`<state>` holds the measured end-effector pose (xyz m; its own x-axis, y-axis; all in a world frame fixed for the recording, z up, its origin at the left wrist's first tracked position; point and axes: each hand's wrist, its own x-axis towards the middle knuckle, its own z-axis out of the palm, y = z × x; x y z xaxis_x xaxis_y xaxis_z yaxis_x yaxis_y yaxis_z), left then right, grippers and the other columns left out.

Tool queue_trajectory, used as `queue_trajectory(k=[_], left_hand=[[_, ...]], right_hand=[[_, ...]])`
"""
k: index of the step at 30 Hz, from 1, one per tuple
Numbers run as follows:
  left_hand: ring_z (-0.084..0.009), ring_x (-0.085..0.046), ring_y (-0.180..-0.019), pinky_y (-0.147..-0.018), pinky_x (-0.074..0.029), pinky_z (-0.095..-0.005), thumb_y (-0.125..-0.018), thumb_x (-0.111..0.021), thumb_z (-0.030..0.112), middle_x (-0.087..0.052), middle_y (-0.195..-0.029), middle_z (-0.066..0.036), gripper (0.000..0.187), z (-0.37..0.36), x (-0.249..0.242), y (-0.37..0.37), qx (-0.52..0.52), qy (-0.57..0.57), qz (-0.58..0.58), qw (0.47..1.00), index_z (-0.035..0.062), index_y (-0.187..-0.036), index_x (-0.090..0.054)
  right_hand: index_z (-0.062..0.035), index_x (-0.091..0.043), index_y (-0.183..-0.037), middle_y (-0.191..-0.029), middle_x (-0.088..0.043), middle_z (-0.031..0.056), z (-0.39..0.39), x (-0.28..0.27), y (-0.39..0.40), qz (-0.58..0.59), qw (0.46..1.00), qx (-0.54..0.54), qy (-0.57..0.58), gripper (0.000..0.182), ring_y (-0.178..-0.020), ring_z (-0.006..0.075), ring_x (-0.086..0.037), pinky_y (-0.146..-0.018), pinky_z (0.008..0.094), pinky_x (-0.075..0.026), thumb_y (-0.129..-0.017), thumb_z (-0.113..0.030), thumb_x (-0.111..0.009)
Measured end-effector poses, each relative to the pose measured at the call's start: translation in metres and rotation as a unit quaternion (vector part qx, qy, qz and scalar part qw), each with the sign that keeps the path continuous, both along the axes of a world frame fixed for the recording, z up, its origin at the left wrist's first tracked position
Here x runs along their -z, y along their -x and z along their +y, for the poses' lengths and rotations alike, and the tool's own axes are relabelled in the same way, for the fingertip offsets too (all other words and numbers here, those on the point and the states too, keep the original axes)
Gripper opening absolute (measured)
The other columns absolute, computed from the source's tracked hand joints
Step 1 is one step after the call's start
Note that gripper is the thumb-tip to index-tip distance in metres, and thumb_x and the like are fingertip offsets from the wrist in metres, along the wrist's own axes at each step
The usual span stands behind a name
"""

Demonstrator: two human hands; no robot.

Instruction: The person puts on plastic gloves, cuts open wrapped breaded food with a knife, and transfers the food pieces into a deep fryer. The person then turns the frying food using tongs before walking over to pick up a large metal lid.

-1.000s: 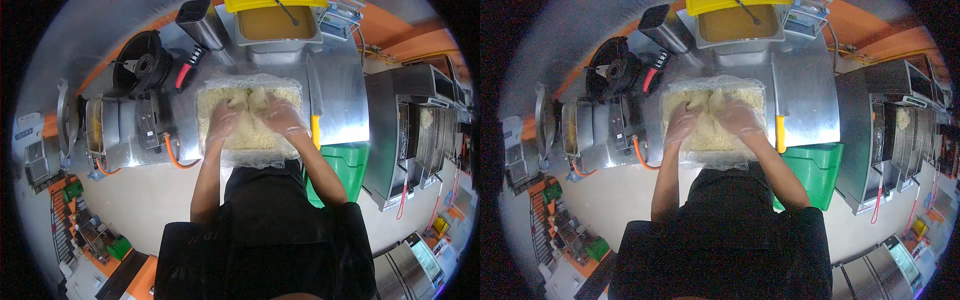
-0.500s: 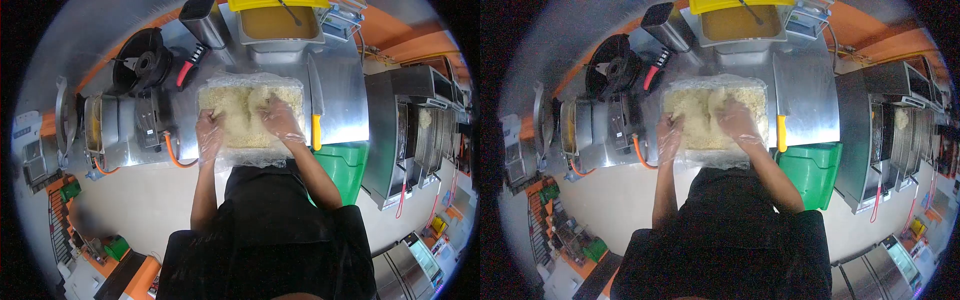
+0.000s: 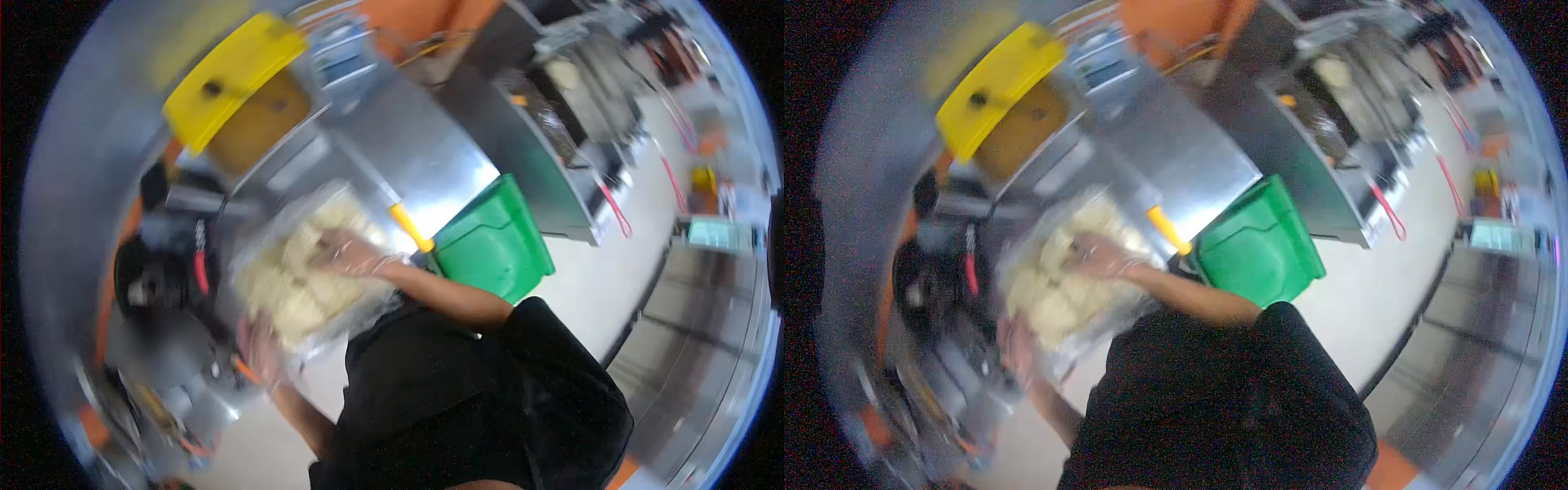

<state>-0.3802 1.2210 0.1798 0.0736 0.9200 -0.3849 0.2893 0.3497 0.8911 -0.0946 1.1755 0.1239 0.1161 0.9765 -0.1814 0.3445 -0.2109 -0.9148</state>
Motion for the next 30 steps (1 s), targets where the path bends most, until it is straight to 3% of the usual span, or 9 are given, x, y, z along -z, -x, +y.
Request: queue_trajectory(k=[5, 6, 7, 8, 10, 16, 18, 27, 30], left_hand=[[-0.024, -0.058, -0.118, -0.096, -0.05, -0.0348, -0.102, -0.055, 0.027, -0.055, -0.139, -0.017, 0.047, 0.023, 0.042, 0.055, 0.075, 0.035, -0.206, 0.975, -0.0036, -0.138, -0.054], [-0.022, -0.06, -0.111, -0.09, -0.05, -0.0321, -0.102, -0.055, 0.027, -0.058, -0.136, -0.017, 0.048, 0.013, 0.036, 0.049, 0.133, -0.103, -0.226, 0.96, -0.0064, -0.137, -0.053], [-0.0226, -0.059, -0.114, -0.091, -0.05, -0.0336, -0.102, -0.056, 0.03, -0.058, -0.136, -0.017, 0.051, 0.019, 0.026, 0.042, 0.089, 0.005, -0.209, 0.974, -0.0059, -0.138, -0.053], [-0.023, -0.059, -0.116, -0.093, -0.05, -0.0346, -0.102, -0.056, 0.032, -0.058, -0.136, -0.018, 0.053, 0.021, 0.007, 0.021, 0.076, 0.06, -0.206, 0.974, -0.0057, -0.138, -0.053], [-0.0233, -0.058, -0.119, -0.096, -0.049, -0.0363, -0.101, -0.057, 0.035, -0.058, -0.136, -0.017, 0.056, 0.012, -0.034, -0.027, 0.074, 0.115, -0.222, 0.965, -0.0055, -0.14, -0.052], [-0.0241, -0.058, -0.121, -0.099, -0.048, -0.038, -0.101, -0.058, 0.035, -0.057, -0.137, -0.017, 0.058, 0.004, -0.043, -0.069, 0.07, 0.166, -0.183, 0.966, -0.0054, -0.142, -0.049], [-0.0244, -0.058, -0.121, -0.099, -0.049, -0.0385, -0.101, -0.059, 0.034, -0.057, -0.137, -0.017, 0.059, 0.003, -0.038, -0.078, 0.058, 0.177, -0.168, 0.968, -0.0053, -0.142, -0.048], [-0.0259, -0.058, -0.123, -0.101, -0.05, -0.0406, -0.1, -0.061, 0.032, -0.057, -0.139, -0.017, 0.06, -0.001, -0.025, -0.115, 0.032, 0.202, -0.13, 0.97, -0.0048, -0.144, -0.045], [-0.0264, -0.058, -0.123, -0.101, -0.05, -0.0413, -0.099, -0.061, 0.031, -0.056, -0.139, -0.017, 0.06, -0.001, -0.026, -0.119, 0.029, 0.211, -0.116, 0.97, -0.0047, -0.145, -0.044]], right_hand=[[0.0055, -0.052, -0.142, -0.144, -0.05, 0.0268, -0.034, -0.087, -0.099, 0.069, 0.979, 0.09, 0.168, 0.092, -0.135, 0.0378, -0.048, -0.116, 0.0427, -0.036, -0.084, -0.063, -0.069], [0.0045, -0.05, -0.144, -0.15, -0.046, 0.0272, -0.048, -0.098, -0.128, 0.074, 0.973, 0.114, 0.184, 0.093, -0.139, 0.0376, -0.045, -0.118, 0.0424, -0.034, -0.084, -0.064, -0.068], [0.0065, -0.051, -0.142, -0.151, -0.045, 0.0275, -0.062, -0.111, -0.161, 0.091, 0.961, 0.176, 0.194, 0.097, -0.141, 0.036, -0.043, -0.118, 0.0418, -0.033, -0.08, -0.065, -0.072], [0.0072, -0.058, -0.134, -0.134, -0.061, 0.0214, -0.08, -0.1, -0.195, 0.016, 0.961, 0.238, 0.142, 0.082, -0.126, 0.0341, -0.056, -0.111, 0.0416, -0.042, -0.085, -0.058, -0.072], [0.0027, -0.067, -0.116, -0.109, -0.072, 0.0105, -0.119, -0.118, -0.277, 0.247, 0.906, 0.344, -0.031, 0.041, -0.098, 0.0185, -0.067, -0.089, 0.0359, -0.052, -0.09, -0.028, -0.076], [0.0048, -0.058, -0.128, -0.109, -0.07, 0.0114, -0.226, -0.161, -0.529, 0.191, 0.798, 0.56, -0.118, 0.041, -0.096, 0.018, -0.069, -0.085, 0.0293, -0.054, -0.098, -0.022, -0.064], [0.0062, -0.061, -0.126, -0.109, -0.072, 0.0145, -0.241, -0.179, -0.569, 0.013, 0.802, 0.591, -0.082, 0.041, -0.091, 0.0172, -0.069, -0.081, 0.0302, -0.057, -0.097, -0.023, -0.065], [-0.0053, -0.071, -0.115, -0.1, -0.071, 0.0036, -0.29, -0.044, -0.773, 0.134, 0.788, 0.6, -0.034, 0.025, -0.089, 0.0088, -0.065, -0.074, 0.0225, -0.059, -0.097, -0.022, -0.066], [-0.0146, -0.072, -0.123, -0.12, -0.071, 0.011, -0.313, 0.007, -0.829, -0.154, 0.824, 0.541, 0.062, 0.037, -0.111, 0.018, -0.064, -0.089, 0.0341, -0.056, -0.092, -0.034, -0.07]])
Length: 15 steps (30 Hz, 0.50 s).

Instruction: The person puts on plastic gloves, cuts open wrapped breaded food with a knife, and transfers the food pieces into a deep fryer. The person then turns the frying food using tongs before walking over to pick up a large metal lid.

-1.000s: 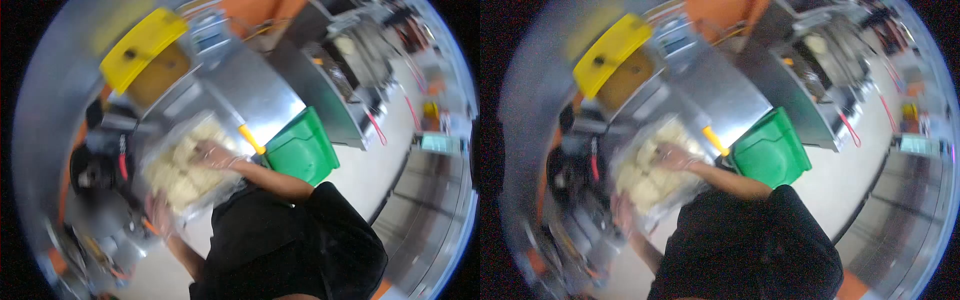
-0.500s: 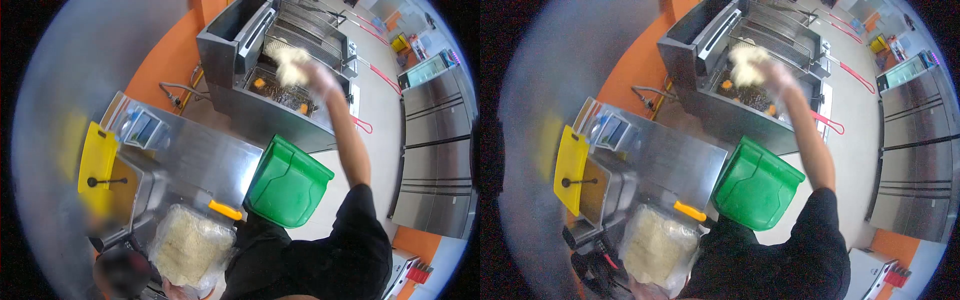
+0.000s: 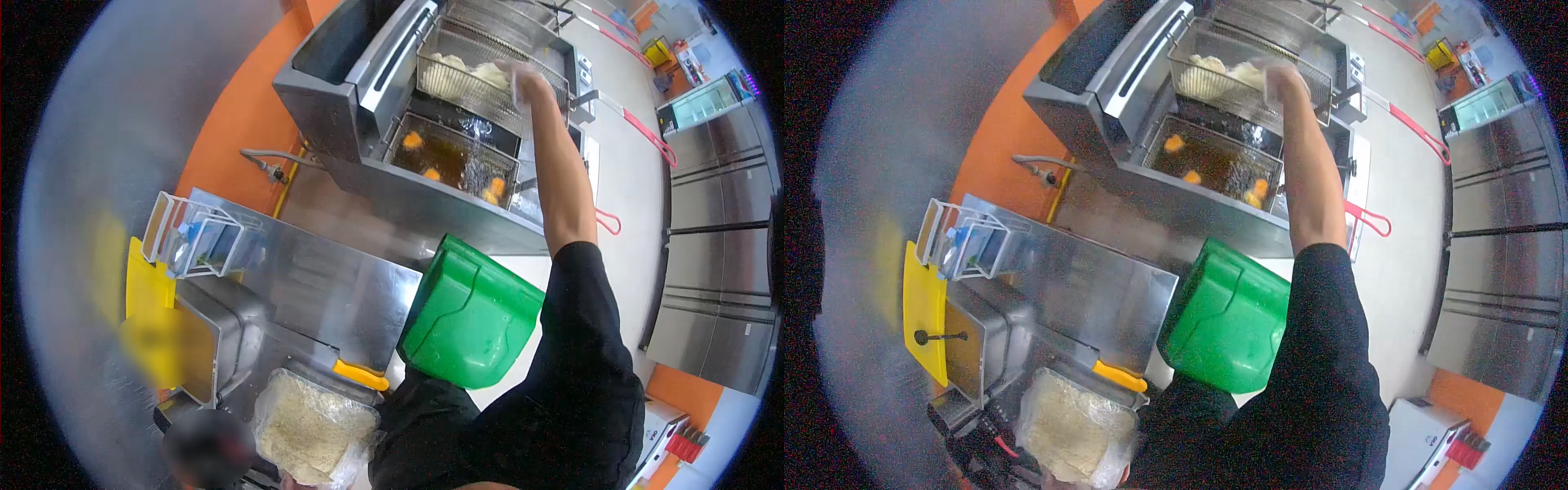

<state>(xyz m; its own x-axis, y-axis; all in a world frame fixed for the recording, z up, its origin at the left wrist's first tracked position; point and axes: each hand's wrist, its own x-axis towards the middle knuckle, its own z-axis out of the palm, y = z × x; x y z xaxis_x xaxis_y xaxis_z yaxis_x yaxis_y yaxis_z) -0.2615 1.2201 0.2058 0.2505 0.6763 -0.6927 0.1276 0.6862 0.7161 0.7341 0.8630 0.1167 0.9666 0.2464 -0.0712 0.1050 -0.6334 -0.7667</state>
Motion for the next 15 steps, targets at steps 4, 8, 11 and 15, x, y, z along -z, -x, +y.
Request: queue_trajectory(k=[4, 8, 11, 15], left_hand=[[-0.027, -0.059, -0.123, -0.102, -0.05, -0.0423, -0.099, -0.062, 0.03, -0.056, -0.14, -0.017, 0.061, -0.003, -0.006, 0.004, 0.0, 0.004, 0.0, 1.0, -0.0045, -0.146, -0.043], [-0.0277, -0.059, -0.124, -0.103, -0.051, -0.0432, -0.099, -0.063, 0.029, -0.056, -0.14, -0.017, 0.062, 0.002, -0.01, 0.016, 0.013, 0.002, -0.027, 1.0, -0.0043, -0.146, -0.041], [-0.0331, -0.057, -0.127, -0.106, -0.049, -0.0437, -0.099, -0.058, 0.043, -0.053, -0.143, -0.019, 0.071, -0.008, -0.037, -0.004, 0.114, -0.045, -0.012, 0.992, -0.0057, -0.147, -0.039], [-0.019, -0.048, -0.137, -0.105, -0.044, -0.0329, -0.096, -0.058, 0.041, -0.047, -0.152, -0.007, 0.071, -0.011, -0.018, 0.018, -0.017, -0.069, 0.179, 0.981, 0.009, -0.156, -0.037]], right_hand=[[-0.0037, -0.07, -0.121, -0.127, -0.068, 0.019, 0.06, -0.123, 0.104, -0.082, 0.949, 0.083, 0.293, 0.056, -0.116, 0.0299, -0.067, -0.098, 0.0373, -0.05, -0.092, -0.051, -0.064], [0.0024, -0.065, -0.121, -0.109, -0.072, 0.0173, 0.1, -0.188, 0.208, -0.156, 0.963, -0.072, 0.206, 0.046, -0.097, 0.0244, -0.071, -0.088, 0.0357, -0.054, -0.097, -0.037, -0.063], [0.0016, -0.071, -0.114, -0.1, -0.075, 0.0147, 0.145, -0.156, 0.323, 0.027, 0.967, -0.12, -0.224, 0.044, -0.093, 0.0228, -0.072, -0.086, 0.0359, -0.056, -0.096, -0.038, -0.066], [0.0032, -0.06, -0.131, -0.108, -0.072, 0.0095, 0.213, -0.112, 0.51, 0.364, 0.852, -0.315, -0.209, 0.05, -0.096, 0.0158, -0.068, -0.088, 0.0329, -0.055, -0.093, -0.027, -0.073]])
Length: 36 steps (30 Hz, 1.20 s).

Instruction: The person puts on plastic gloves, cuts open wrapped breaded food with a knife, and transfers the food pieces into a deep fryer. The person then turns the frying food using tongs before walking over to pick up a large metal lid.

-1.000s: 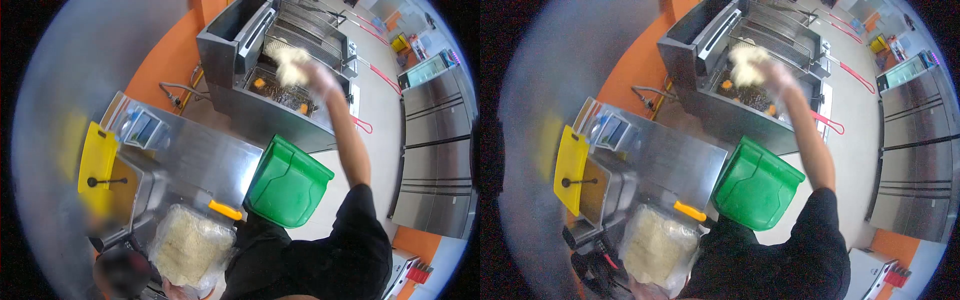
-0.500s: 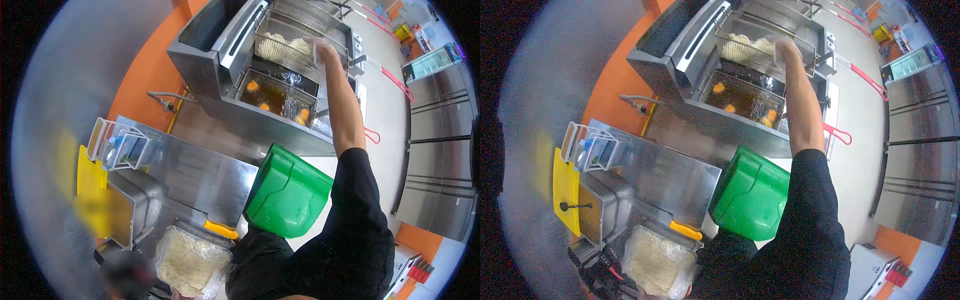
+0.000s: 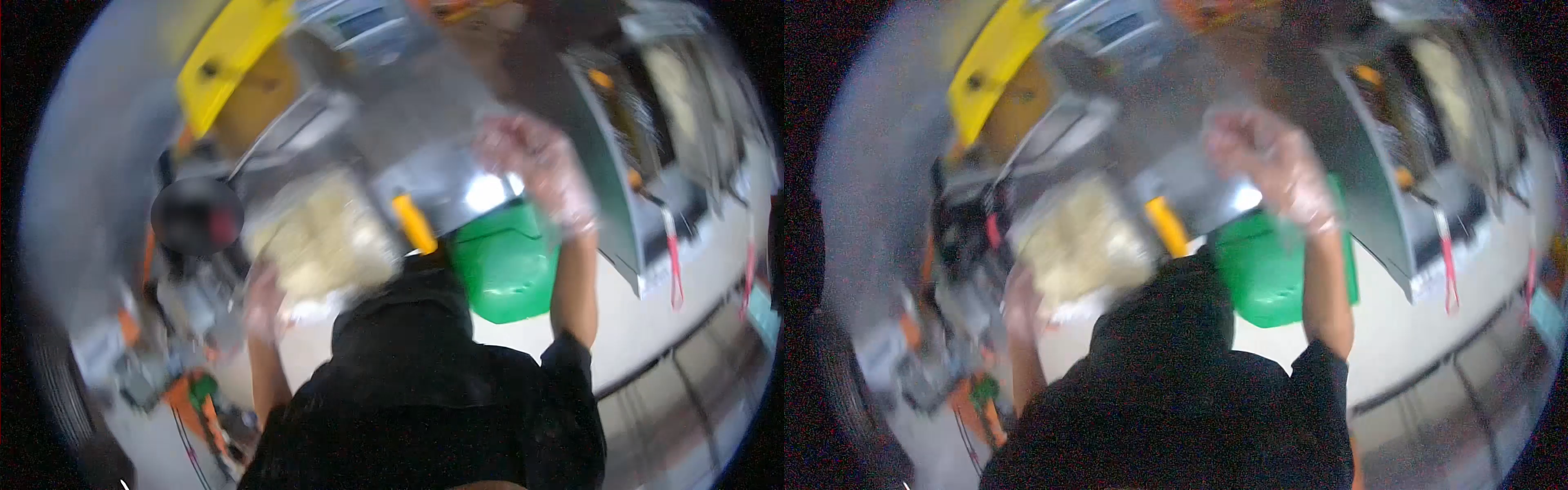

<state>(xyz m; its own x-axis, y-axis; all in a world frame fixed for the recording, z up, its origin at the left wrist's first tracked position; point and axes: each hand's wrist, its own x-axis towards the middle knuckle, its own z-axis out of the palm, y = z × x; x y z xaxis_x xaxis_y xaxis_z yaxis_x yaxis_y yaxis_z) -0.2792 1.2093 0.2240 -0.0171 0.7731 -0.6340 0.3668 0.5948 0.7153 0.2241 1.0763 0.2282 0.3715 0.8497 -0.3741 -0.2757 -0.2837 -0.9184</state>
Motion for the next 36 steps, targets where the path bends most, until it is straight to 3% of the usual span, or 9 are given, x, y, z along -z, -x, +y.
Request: queue_trajectory(k=[3, 8, 12, 17, 20, 23, 28, 34, 36], left_hand=[[-0.0126, -0.06, -0.102, -0.089, -0.047, -0.0241, -0.092, -0.066, 0.01, -0.062, -0.122, -0.003, 0.06, 0.035, 0.051, 0.026, 0.066, 0.039, -0.14, 0.987, 0.0065, -0.149, -0.046], [-0.0107, -0.061, -0.093, -0.077, -0.05, -0.0249, -0.091, -0.071, 0.014, -0.065, -0.105, -0.002, 0.052, 0.025, 0.034, -0.005, 0.157, 0.003, -0.034, 0.987, 0.0041, -0.139, -0.054], [-0.0124, -0.063, -0.097, -0.077, -0.054, -0.0288, -0.093, -0.073, 0.014, -0.068, -0.11, -0.004, 0.045, 0.036, 0.022, 0.006, 0.176, 0.01, 0.022, 0.984, 0.0022, -0.133, -0.058], [-0.0167, -0.064, -0.107, -0.09, -0.054, -0.0309, -0.093, -0.074, 0.014, -0.068, -0.12, -0.007, 0.044, 0.033, 0.061, 0.065, 0.032, -0.094, -0.088, 0.991, 0.0024, -0.132, -0.058], [-0.0184, -0.064, -0.112, -0.099, -0.051, -0.0322, -0.091, -0.076, 0.015, -0.067, -0.123, -0.01, 0.049, 0.038, 0.042, 0.074, 0.061, -0.156, -0.036, 0.985, 0.0025, -0.135, -0.057], [-0.0185, -0.062, -0.116, -0.103, -0.048, -0.033, -0.09, -0.077, 0.014, -0.067, -0.124, -0.012, 0.053, 0.043, 0.032, 0.052, 0.14, -0.217, -0.048, 0.965, 0.0024, -0.137, -0.056], [-0.0169, -0.062, -0.113, -0.097, -0.049, -0.0327, -0.093, -0.074, 0.019, -0.067, -0.124, -0.011, 0.048, 0.052, 0.074, 0.045, 0.163, -0.138, -0.205, 0.955, 0.0029, -0.137, -0.059], [-0.0164, -0.064, -0.101, -0.093, -0.05, -0.031, -0.098, -0.068, 0.024, -0.07, -0.109, -0.007, 0.032, 0.06, 0.07, 0.042, 0.103, -0.152, -0.039, 0.982, 0.0012, -0.12, -0.069], [-0.0237, -0.064, -0.111, -0.096, -0.053, -0.0352, -0.096, -0.069, 0.02, -0.065, -0.121, -0.015, 0.036, 0.071, 0.101, 0.063, 0.068, -0.087, -0.193, 0.975, -0.0037, -0.123, -0.063]], right_hand=[[0.0046, -0.051, -0.14, -0.127, -0.066, 0.0215, 0.043, 0.042, 0.126, 0.024, 0.972, -0.225, -0.058, 0.066, -0.113, 0.0237, -0.066, -0.1, 0.0367, -0.052, -0.093, -0.035, -0.074], [0.0117, -0.05, -0.136, -0.121, -0.066, 0.0296, 0.089, 0.039, 0.233, 0.011, 0.922, -0.387, -0.019, 0.079, -0.111, 0.0321, -0.067, -0.098, 0.0385, -0.051, -0.091, -0.048, -0.072], [0.0141, -0.05, -0.129, -0.109, -0.069, 0.0288, 0.102, 0.102, 0.299, 0.009, 0.948, -0.309, -0.081, 0.055, -0.106, 0.0297, -0.068, -0.087, 0.0404, -0.055, -0.098, -0.03, -0.064], [0.0097, -0.056, -0.123, -0.099, -0.068, 0.0293, 0.122, 0.054, 0.328, -0.387, 0.862, -0.319, -0.076, 0.041, -0.097, 0.0421, -0.068, -0.087, 0.0473, -0.054, -0.093, -0.018, -0.057], [0.0063, -0.061, -0.117, -0.098, -0.069, 0.0288, 0.141, 0.025, 0.347, -0.373, 0.871, -0.316, 0.053, 0.034, -0.095, 0.0448, -0.067, -0.086, 0.0491, -0.053, -0.091, -0.015, -0.056], [0.0066, -0.063, -0.112, -0.098, -0.068, 0.0296, 0.144, 0.039, 0.346, -0.426, 0.811, -0.4, -0.002, 0.036, -0.097, 0.0448, -0.066, -0.086, 0.0503, -0.051, -0.088, -0.021, -0.063], [0.0078, -0.063, -0.116, -0.098, -0.068, 0.0301, 0.139, 0.041, 0.34, -0.342, 0.867, -0.362, -0.026, 0.048, -0.094, 0.0451, -0.066, -0.083, 0.0487, -0.052, -0.084, -0.027, -0.07], [0.0072, -0.061, -0.128, -0.112, -0.07, 0.025, 0.095, 0.069, 0.297, -0.378, 0.892, -0.239, -0.075, 0.063, -0.107, 0.0344, -0.067, -0.095, 0.0416, -0.052, -0.084, -0.036, -0.074], [0.0049, -0.061, -0.132, -0.121, -0.068, 0.0236, 0.086, 0.046, 0.26, -0.242, 0.938, -0.248, 0.028, 0.071, -0.114, 0.0345, -0.064, -0.102, 0.0418, -0.049, -0.082, -0.043, -0.078]])
